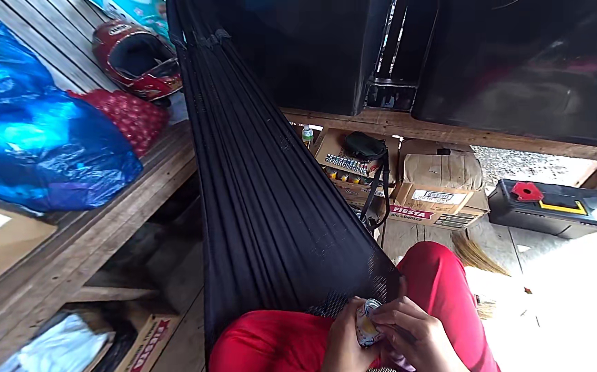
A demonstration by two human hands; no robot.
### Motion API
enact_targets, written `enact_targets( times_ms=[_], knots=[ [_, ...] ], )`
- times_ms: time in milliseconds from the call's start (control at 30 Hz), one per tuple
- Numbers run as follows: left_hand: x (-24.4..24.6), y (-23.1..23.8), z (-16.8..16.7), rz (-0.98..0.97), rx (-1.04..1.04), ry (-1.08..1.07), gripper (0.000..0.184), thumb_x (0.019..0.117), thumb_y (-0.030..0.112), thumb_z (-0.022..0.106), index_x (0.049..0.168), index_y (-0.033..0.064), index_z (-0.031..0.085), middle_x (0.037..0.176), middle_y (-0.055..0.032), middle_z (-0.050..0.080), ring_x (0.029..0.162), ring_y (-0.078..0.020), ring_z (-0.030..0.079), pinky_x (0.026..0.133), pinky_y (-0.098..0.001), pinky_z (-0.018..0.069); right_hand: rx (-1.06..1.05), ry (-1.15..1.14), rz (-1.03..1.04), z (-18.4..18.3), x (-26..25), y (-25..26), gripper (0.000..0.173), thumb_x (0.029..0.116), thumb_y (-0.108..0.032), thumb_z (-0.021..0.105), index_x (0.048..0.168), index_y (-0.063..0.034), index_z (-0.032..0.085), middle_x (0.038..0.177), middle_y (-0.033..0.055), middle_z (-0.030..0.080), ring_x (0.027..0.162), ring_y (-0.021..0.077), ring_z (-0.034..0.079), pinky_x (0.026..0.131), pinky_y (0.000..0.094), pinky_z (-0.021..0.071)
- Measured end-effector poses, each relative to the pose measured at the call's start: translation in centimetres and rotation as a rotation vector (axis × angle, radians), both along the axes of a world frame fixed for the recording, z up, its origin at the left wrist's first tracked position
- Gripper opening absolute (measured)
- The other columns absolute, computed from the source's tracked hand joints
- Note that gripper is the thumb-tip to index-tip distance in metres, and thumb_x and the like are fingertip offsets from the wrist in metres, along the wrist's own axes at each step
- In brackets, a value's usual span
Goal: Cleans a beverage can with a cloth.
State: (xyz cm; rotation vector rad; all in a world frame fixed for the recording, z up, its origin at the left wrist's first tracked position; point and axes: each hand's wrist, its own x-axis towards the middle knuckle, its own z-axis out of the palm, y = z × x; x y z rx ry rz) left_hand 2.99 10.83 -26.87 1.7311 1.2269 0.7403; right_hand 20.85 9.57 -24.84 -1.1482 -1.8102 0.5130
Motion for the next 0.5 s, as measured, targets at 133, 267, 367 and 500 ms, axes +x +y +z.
enact_targets(
  times_ms=[133, 267, 367, 500],
  knots=[
    [-2.8, -0.6, 0.6, 0.002, 0.0, 0.092, 0.071, 0.0708, 0.012, 0.089, 0.134, -0.0012, 0.06, 0.127, -0.0193, 0.067, 0.119, -0.0337, 0.065, 0.103, -0.0543, 0.0499, 0.055, 0.02, 0.058, -0.6, -2.8, -0.4, 0.012, 0.0958, -0.015, 0.065, 0.094, -0.0121, 0.077, 0.1, -0.0007, 0.075, 0.106, 0.0078, 0.066, 0.098, 0.0181, 0.0497],
    [-6.8, -2.1, 0.7, 0.031, 0.07, 0.15, 0.069, 0.0683, 0.012, 0.089, 0.131, 0.0002, 0.063, 0.12, -0.0198, 0.069, 0.115, -0.0347, 0.066, 0.101, -0.0516, 0.0515, 0.08, 0.188, -0.022, -2.6, -7.6, -0.7, 0.012, 0.0957, -0.018, 0.067, 0.093, -0.0143, 0.078, 0.102, -0.0025, 0.075, 0.106, 0.0059, 0.066, 0.098, 0.0186, 0.051],
    [-10.4, -3.1, 1.3, 0.051, 0.057, 0.257, 0.068, 0.0686, 0.013, 0.09, 0.132, 0.003, 0.065, 0.118, -0.0197, 0.069, 0.114, -0.0365, 0.065, 0.099, -0.0543, 0.0516, 0.005, 0.27, -0.143, -3.2, -11.8, -1.4, 0.009, 0.088, -0.015, 0.071, 0.09, -0.0117, 0.079, 0.1, -0.0005, 0.074, 0.101, 0.0025, 0.067, 0.091, 0.0144, 0.0541],
    [-14.8, -4.0, 2.5, 0.045, 0.03, 0.369, 0.07, 0.0672, 0.017, 0.091, 0.131, 0.0064, 0.066, 0.12, -0.0177, 0.07, 0.114, -0.037, 0.065, 0.096, -0.0592, 0.0512, -0.056, 0.363, -0.169, -3.0, -16.9, -3.0, 0.009, 0.0872, -0.016, 0.072, 0.09, -0.0093, 0.078, 0.096, -0.0008, 0.076, 0.094, 0.001, 0.07, 0.086, 0.015, 0.0561]
  ],
)
